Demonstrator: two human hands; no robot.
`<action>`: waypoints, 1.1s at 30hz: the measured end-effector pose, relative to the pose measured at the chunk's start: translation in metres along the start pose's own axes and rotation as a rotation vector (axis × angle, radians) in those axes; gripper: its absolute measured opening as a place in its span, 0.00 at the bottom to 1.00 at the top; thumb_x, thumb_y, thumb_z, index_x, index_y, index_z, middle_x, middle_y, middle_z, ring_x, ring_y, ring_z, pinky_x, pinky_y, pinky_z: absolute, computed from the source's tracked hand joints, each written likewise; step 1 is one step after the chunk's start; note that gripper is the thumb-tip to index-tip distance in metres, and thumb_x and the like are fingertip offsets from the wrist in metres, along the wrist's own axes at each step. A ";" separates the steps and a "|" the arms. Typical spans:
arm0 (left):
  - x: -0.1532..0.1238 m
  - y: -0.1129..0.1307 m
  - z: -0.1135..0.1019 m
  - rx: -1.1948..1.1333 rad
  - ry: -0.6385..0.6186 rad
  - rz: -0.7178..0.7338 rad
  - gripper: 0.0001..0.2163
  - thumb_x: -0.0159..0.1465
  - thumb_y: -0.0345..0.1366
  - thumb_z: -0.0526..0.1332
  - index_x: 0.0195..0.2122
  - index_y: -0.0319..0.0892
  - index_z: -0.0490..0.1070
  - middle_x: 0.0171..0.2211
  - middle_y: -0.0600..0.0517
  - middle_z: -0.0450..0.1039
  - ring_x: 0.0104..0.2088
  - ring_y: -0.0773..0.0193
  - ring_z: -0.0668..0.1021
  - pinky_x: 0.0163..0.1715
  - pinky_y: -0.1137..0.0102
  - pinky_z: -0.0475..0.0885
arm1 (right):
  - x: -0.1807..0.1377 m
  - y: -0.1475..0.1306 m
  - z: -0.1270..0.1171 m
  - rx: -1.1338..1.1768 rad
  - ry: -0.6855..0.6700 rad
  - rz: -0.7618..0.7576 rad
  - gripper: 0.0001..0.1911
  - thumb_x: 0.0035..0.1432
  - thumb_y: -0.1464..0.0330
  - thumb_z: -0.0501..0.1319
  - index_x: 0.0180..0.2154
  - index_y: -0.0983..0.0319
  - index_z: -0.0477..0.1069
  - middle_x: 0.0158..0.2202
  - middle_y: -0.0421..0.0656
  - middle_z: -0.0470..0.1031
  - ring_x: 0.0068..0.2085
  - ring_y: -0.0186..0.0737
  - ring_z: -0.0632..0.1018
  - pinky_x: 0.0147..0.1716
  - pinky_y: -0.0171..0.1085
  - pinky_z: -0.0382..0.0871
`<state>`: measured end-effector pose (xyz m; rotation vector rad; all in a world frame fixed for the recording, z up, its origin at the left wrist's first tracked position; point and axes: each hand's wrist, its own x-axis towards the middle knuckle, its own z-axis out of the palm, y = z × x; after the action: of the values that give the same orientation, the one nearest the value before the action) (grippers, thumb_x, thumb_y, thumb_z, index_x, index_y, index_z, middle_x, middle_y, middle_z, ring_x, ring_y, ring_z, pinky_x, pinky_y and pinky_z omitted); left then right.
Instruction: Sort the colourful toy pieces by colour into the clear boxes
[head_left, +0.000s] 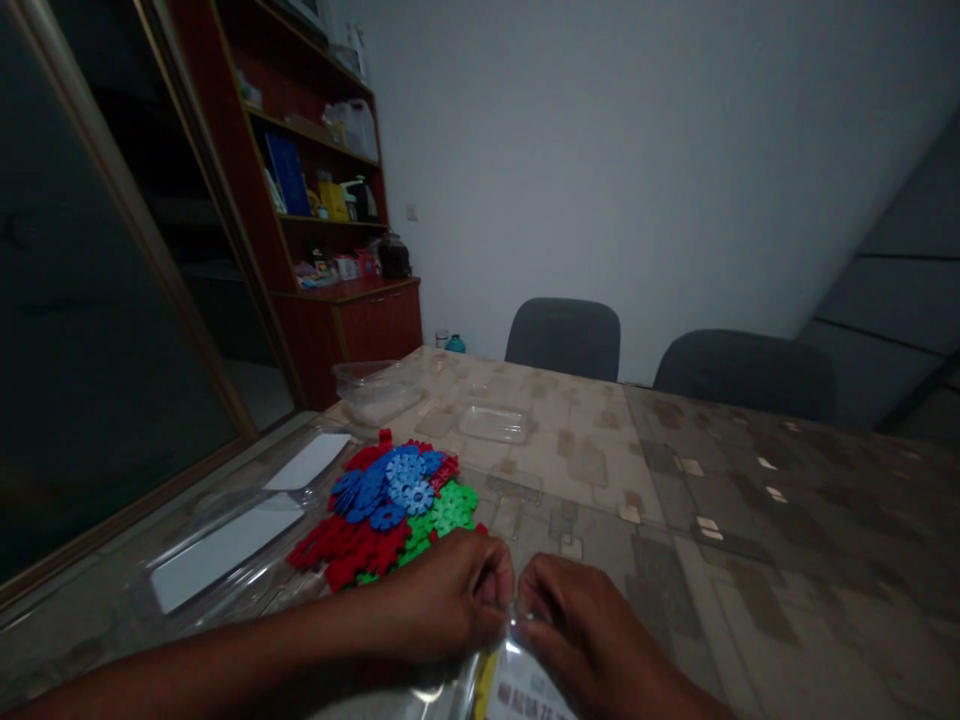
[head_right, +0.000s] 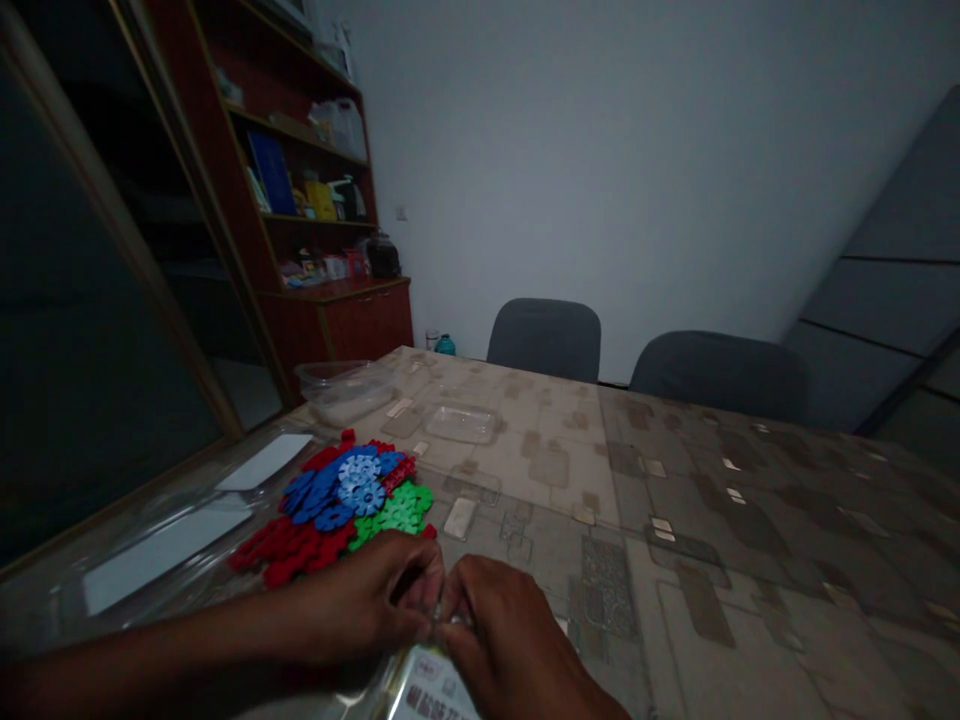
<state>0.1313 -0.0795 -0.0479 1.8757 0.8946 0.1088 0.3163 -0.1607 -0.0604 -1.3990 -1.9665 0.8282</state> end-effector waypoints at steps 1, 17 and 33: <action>-0.002 0.003 -0.001 0.059 0.009 0.009 0.07 0.53 0.31 0.65 0.29 0.42 0.67 0.25 0.58 0.65 0.26 0.66 0.67 0.22 0.73 0.56 | -0.002 0.000 0.000 -0.033 -0.008 -0.014 0.09 0.62 0.67 0.59 0.30 0.58 0.60 0.29 0.37 0.67 0.30 0.37 0.67 0.31 0.35 0.56; 0.002 -0.002 -0.016 -0.210 -0.245 0.018 0.14 0.47 0.36 0.71 0.30 0.43 0.65 0.24 0.59 0.65 0.25 0.68 0.66 0.24 0.73 0.59 | -0.004 0.002 -0.001 -0.114 -0.040 -0.029 0.07 0.59 0.71 0.57 0.32 0.57 0.58 0.31 0.40 0.68 0.32 0.39 0.69 0.32 0.36 0.58; 0.007 0.009 -0.016 -0.052 -0.235 0.065 0.10 0.46 0.29 0.64 0.25 0.43 0.61 0.23 0.60 0.60 0.25 0.69 0.63 0.24 0.73 0.57 | 0.000 -0.006 -0.007 -0.112 -0.056 -0.012 0.05 0.57 0.71 0.61 0.32 0.59 0.65 0.30 0.39 0.72 0.31 0.37 0.71 0.32 0.35 0.58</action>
<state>0.1342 -0.0648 -0.0352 1.8252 0.6641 -0.0480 0.3185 -0.1611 -0.0513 -1.4401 -2.0906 0.7699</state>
